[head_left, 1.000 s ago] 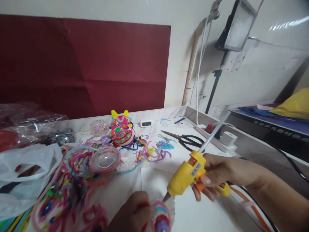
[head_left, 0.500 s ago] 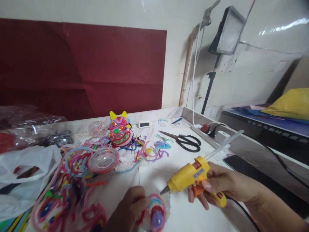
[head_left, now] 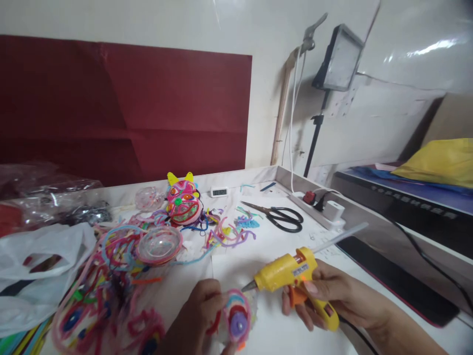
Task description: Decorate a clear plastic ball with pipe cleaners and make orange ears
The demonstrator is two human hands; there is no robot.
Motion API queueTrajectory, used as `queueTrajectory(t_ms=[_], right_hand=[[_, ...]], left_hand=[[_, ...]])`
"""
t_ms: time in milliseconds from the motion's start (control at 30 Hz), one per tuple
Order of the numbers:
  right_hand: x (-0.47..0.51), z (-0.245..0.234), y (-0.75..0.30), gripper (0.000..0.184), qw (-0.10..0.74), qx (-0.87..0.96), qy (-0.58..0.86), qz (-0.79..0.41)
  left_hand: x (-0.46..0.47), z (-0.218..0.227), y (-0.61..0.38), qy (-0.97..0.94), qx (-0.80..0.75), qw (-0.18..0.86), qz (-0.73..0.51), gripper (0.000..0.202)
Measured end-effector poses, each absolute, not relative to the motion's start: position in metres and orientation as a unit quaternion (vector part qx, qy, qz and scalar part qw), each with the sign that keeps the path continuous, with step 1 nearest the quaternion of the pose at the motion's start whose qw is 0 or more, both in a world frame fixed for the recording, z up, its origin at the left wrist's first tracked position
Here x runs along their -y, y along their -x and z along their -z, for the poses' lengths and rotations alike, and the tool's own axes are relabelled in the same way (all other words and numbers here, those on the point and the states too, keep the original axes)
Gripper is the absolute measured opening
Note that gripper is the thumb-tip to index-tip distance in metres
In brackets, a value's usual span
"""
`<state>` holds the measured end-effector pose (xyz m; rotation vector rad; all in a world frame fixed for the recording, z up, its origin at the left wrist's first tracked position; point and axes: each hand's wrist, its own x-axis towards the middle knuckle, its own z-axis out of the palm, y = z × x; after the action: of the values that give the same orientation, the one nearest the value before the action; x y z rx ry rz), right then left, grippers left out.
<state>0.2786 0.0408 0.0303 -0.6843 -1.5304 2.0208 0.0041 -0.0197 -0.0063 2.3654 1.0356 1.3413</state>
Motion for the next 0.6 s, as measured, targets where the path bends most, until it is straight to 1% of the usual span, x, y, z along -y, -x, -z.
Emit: queueTrajectory(t_ms=[167,367,500,600], right_hand=[[-0.035,-0.025,-0.279,0.045,0.280,0.542,0.258,-0.749],[-0.031,-0.023,-0.281,0.041,0.301,0.528,0.258,-0.751],[-0.024,-0.029,-0.279,0.042,0.316,0.526,0.267,-0.744],[-0.012,-0.036,-0.277,0.045,0.349,0.538,0.310,-0.702]], left_hand=[[0.020,0.001,-0.005,-0.804,-0.346,0.092,-0.474,0.066],[0.021,0.001,0.002,-0.814,-0.356,0.050,-0.455,0.068],[0.021,0.005,0.002,-0.812,-0.369,0.037,-0.450,0.069],[0.019,0.009,0.001,-0.806,-0.380,0.030,-0.453,0.067]])
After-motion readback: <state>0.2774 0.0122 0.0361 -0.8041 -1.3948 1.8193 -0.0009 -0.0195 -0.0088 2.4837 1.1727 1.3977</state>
